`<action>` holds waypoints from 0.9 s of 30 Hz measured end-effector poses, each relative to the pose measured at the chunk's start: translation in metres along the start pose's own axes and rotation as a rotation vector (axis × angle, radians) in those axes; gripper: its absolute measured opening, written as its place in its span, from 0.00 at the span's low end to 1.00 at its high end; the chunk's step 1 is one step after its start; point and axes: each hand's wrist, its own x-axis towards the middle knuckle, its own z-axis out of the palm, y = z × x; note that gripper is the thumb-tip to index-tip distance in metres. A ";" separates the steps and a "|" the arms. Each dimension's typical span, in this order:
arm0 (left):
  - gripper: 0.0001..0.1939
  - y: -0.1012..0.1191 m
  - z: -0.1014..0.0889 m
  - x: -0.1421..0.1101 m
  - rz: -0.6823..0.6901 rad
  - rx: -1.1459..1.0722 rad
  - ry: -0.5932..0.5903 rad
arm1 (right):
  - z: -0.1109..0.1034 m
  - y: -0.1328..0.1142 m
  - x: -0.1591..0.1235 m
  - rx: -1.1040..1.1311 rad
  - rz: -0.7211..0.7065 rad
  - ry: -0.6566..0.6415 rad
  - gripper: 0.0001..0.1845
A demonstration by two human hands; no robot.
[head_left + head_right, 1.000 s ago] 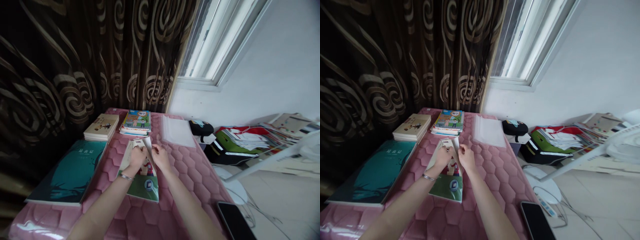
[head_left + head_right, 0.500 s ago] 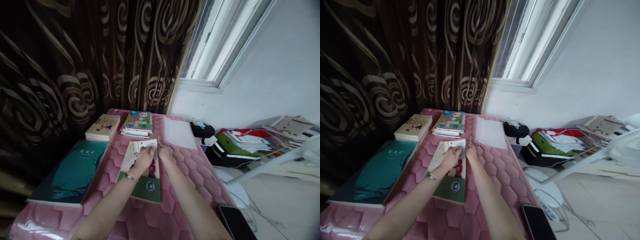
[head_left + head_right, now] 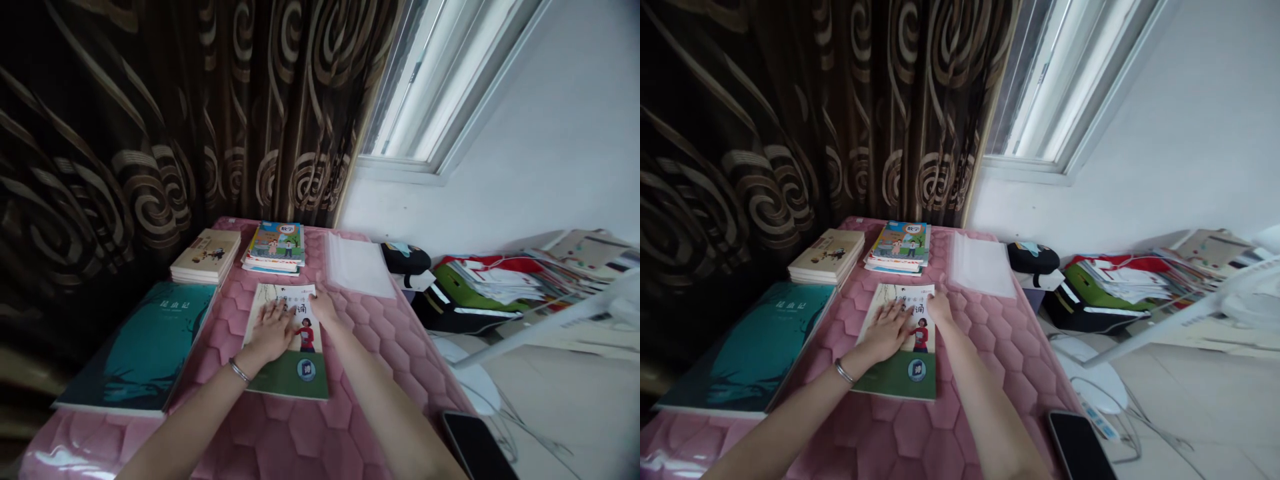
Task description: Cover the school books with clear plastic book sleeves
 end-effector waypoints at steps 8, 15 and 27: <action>0.26 -0.013 -0.008 0.009 -0.001 0.040 0.013 | -0.003 -0.038 -0.027 -0.183 -0.113 0.065 0.26; 0.29 -0.033 -0.004 0.038 -0.010 0.069 0.052 | 0.014 -0.031 -0.034 -0.388 -0.307 -0.226 0.31; 0.30 -0.034 0.007 0.038 -0.042 0.081 0.096 | 0.009 -0.017 -0.027 -0.371 -0.180 -0.230 0.34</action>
